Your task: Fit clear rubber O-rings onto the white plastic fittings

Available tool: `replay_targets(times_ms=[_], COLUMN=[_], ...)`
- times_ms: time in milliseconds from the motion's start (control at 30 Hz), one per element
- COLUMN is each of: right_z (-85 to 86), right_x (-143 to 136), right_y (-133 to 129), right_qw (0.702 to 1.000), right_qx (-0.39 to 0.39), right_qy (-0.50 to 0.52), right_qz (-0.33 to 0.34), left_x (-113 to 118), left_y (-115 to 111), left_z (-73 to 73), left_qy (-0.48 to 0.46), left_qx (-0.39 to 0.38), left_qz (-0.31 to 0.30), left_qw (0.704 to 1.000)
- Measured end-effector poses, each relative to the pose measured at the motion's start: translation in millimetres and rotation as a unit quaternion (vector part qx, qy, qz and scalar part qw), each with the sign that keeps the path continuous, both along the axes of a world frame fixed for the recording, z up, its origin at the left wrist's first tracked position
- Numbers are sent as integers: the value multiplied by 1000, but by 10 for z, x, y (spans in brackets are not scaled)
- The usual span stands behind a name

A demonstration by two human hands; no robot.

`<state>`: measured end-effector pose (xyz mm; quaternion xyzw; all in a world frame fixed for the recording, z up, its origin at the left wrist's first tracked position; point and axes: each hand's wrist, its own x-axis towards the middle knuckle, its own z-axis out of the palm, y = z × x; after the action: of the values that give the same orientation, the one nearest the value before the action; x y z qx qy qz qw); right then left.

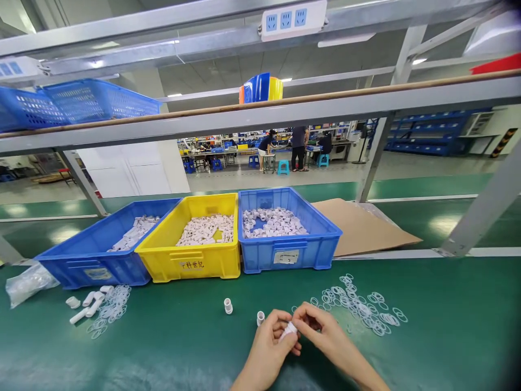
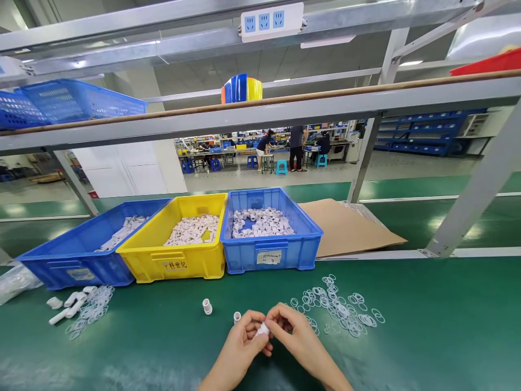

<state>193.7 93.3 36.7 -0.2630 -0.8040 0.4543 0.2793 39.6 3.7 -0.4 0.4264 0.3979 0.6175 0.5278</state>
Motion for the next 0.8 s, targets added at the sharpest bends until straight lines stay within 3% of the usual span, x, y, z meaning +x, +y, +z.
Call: replay_targets(times_ms=[133,300,400,533,600,700,800], right_z=[57,67,23,-29,-45,-67,-80], right_x=[5,37,54,54,46,46,71], right_y=[-43,-4,52,72,71,91,107], right_qw=[1000,999,999,999,999,1000,1000], right_qx=[15,37,34,16,11,14,17], right_qy=[7,-2,17,38,32,23,16], right_qz=[24,27,8,-1,5,-4,-16], left_x=[-3,-18,-59,-54,89,613,1225], left_y=[-15,14,9,7,133,505,837], left_z=[101,164,121,-48,-133,-153,-80], left_qy=[21,-48,-73,-101,-77,-25,-6], left_qx=[-12,-31,-35,-60,-87,-92,-67], left_qz=[6,-13,-15,-46,23,175,200], left_qw=[1000,998,997,992,993,980,978])
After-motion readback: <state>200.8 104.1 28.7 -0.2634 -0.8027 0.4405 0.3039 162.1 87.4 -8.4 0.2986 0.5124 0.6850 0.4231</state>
